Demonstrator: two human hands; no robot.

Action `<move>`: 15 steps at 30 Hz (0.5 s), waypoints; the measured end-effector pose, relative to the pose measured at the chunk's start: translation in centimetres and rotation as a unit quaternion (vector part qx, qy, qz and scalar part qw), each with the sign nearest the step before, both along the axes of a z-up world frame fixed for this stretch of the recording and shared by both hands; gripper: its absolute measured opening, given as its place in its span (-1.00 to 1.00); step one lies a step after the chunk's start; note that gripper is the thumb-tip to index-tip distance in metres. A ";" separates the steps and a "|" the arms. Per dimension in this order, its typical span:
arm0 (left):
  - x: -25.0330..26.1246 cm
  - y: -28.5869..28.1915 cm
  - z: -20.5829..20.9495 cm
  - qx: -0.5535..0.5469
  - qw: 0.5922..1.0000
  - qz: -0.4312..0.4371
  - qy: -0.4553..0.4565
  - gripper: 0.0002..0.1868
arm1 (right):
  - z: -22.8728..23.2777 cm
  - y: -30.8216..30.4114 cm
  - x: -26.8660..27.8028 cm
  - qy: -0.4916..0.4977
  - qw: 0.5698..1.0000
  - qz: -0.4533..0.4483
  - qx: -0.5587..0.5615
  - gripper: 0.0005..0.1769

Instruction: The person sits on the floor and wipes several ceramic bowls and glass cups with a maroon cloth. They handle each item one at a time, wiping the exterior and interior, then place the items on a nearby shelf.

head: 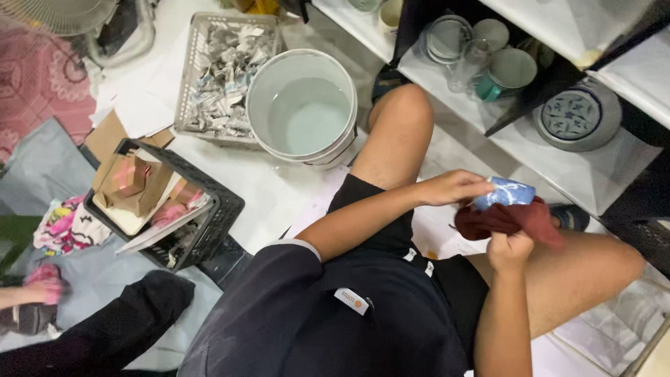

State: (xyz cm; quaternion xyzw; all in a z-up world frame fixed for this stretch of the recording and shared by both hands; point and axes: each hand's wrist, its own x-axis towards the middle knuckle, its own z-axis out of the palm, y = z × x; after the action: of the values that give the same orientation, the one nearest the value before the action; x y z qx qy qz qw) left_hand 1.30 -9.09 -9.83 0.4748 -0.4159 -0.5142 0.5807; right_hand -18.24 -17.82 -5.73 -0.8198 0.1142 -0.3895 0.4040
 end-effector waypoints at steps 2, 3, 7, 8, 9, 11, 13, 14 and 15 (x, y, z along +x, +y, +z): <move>0.0 1.0 1.7 -0.034 0.999 0.005 -0.017 -0.56 | -0.8 -0.3 -0.4 0.000 0.997 0.015 0.075 -0.78; 0.0 1.5 2.6 -0.051 0.998 0.009 -0.026 -0.56 | -1.5 -0.7 -0.5 0.001 0.993 0.024 0.113 -0.79; 0.3 3.4 5.4 -0.187 0.965 0.081 -0.163 -0.33 | -3.7 -1.9 -0.6 -0.021 0.953 0.018 0.300 -0.85; 0.3 3.5 5.7 -0.204 0.954 0.094 -0.197 -0.32 | -3.8 -2.1 -0.6 -0.027 0.950 0.019 0.310 -0.85; 0.4 3.6 5.9 -0.218 0.941 0.110 -0.233 -0.30 | -3.8 -2.2 -0.3 -0.031 0.946 0.024 0.321 -0.82; 0.3 3.3 5.6 -0.176 0.950 0.123 -0.226 -0.32 | -3.4 -1.8 0.0 -0.049 0.945 0.022 0.324 -0.82; 0.1 2.3 4.9 -0.136 0.968 0.119 -0.173 -0.36 | -2.4 -1.0 0.7 -0.072 0.949 0.027 0.306 -0.78; 0.1 1.9 4.4 -0.118 0.979 0.110 -0.123 -0.39 | -1.8 -0.6 1.3 -0.086 0.954 0.036 0.286 -0.74; 0.1 1.7 3.9 -0.101 0.987 0.099 -0.072 -0.41 | -1.0 -0.2 1.6 -0.102 0.958 0.043 0.264 -0.71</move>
State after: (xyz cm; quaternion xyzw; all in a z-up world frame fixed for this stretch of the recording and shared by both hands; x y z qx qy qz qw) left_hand 1.41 -7.41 -5.89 0.4886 -0.4576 -0.3737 0.6421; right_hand -16.66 -18.00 -6.75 -0.6439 0.1359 -0.4091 0.6321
